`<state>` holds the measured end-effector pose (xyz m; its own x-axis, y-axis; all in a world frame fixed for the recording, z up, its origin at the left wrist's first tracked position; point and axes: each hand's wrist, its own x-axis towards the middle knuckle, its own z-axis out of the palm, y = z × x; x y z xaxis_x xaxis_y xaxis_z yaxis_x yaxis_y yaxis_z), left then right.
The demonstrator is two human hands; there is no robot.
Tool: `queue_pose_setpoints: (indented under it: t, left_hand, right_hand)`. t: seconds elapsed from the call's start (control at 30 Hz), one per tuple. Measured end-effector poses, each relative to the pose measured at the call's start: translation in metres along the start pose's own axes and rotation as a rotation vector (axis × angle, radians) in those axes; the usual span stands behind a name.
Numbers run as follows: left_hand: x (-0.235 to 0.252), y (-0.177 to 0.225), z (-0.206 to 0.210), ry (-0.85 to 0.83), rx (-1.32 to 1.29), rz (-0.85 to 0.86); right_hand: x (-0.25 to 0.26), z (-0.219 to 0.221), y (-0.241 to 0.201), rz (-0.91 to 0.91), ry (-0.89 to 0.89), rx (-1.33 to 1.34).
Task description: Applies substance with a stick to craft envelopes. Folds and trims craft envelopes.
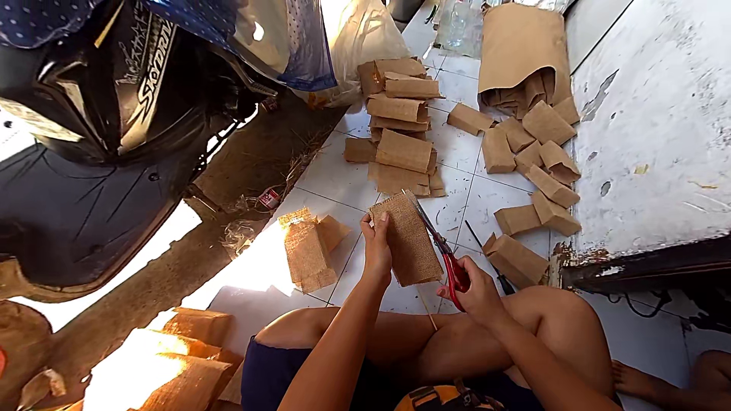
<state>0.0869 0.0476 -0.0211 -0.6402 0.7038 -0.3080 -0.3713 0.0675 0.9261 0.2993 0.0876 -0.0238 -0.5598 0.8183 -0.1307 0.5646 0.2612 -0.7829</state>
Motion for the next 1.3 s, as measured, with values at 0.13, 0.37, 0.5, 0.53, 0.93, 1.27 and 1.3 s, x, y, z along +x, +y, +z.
queue_pose_setpoints:
  t: [0.13,0.37,0.5,0.53,0.93,1.27,1.3]
  left_hand:
    - [-0.0016,-0.0023,0.0014,-0.007,0.006,0.002]
    - [-0.004,-0.0052,0.0039,-0.009,-0.008,-0.008]
    - [-0.0041,-0.0058,0.0027,-0.01,-0.012,-0.004]
    - [-0.0038,-0.0059,0.0023,-0.004,-0.014,0.002]
    - [-0.0033,-0.0069,0.0012,0.003,-0.002,0.047]
    - [-0.0055,-0.0082,0.0011,0.001,-0.011,0.038]
    - [-0.0053,-0.0084,0.001,-0.001,-0.014,0.038]
  right_hand:
    - [0.0005,0.0013,0.0,0.002,0.025,-0.027]
    - [-0.0004,0.0015,-0.0025,0.018,0.05,-0.058]
    - [-0.0011,0.001,-0.001,-0.007,0.046,-0.04]
    - [-0.0012,0.0001,-0.0009,-0.007,0.022,-0.02]
    - [-0.0007,-0.0049,-0.0037,0.007,-0.038,0.001]
    - [-0.003,-0.0004,-0.0013,-0.037,0.041,-0.027]
    - [-0.0031,-0.0006,-0.0017,-0.039,0.043,-0.029]
